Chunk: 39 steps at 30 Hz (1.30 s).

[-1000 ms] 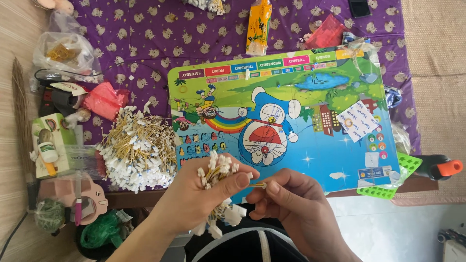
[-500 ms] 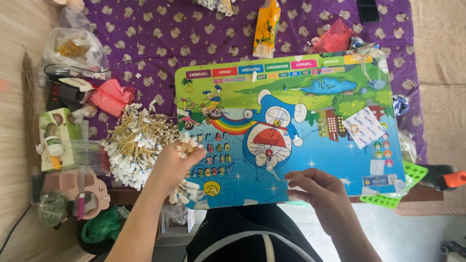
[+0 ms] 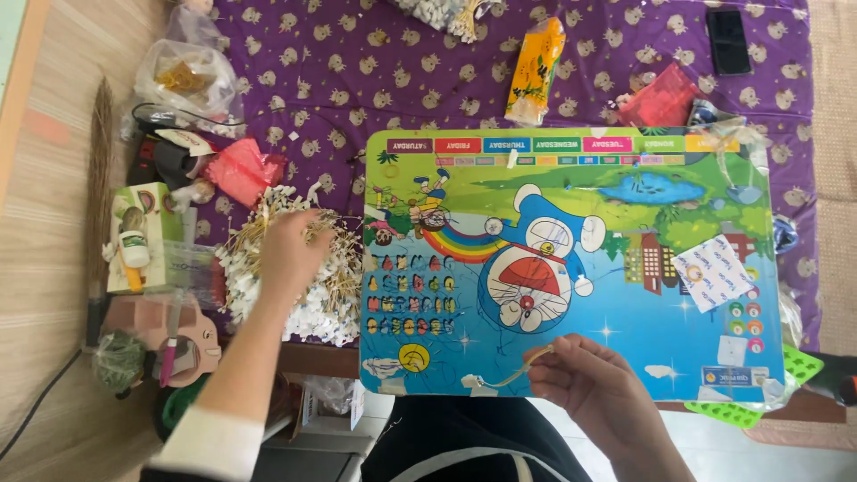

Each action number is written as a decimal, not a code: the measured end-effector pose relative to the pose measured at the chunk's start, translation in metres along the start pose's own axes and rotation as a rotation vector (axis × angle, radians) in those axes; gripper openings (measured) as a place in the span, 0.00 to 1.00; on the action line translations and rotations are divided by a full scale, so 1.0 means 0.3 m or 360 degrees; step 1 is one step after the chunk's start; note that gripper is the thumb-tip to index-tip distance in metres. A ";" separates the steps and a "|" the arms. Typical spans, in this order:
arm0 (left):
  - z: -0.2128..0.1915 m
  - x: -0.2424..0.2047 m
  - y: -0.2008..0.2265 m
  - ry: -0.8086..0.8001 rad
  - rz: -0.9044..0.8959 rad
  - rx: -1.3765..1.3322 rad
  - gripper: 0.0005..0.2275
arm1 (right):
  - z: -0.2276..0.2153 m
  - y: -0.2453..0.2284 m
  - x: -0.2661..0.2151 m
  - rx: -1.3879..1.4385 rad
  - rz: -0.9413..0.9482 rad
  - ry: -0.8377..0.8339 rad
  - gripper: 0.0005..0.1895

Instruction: Assembling small white components onto a thin wire by hand

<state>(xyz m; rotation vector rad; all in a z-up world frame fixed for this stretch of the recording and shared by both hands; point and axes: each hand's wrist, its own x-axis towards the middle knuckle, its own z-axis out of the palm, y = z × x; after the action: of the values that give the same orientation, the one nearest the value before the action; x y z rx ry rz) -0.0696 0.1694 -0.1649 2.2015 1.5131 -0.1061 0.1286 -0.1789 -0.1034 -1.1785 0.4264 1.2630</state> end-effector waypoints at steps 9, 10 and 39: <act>-0.143 -0.522 0.548 -0.0116 0.1674 -0.0997 0.03 | 0.161 -0.051 -0.099 -0.0005 -0.0223 -0.0095 0.10; -0.160 -0.525 0.557 -0.0222 0.1584 -0.1005 0.02 | 0.176 -0.060 -0.124 -0.0106 -0.0317 -0.0096 0.11; -0.425 -0.624 0.674 -0.1510 0.0758 -0.1226 0.10 | 0.177 -0.105 -0.268 -0.0174 -0.1150 -0.0893 0.06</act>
<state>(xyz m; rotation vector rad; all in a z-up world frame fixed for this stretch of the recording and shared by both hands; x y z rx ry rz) 0.0144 0.0026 0.0742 1.4504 0.3769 -0.2991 0.1130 -0.1697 -0.0037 -0.8855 -0.4585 0.9151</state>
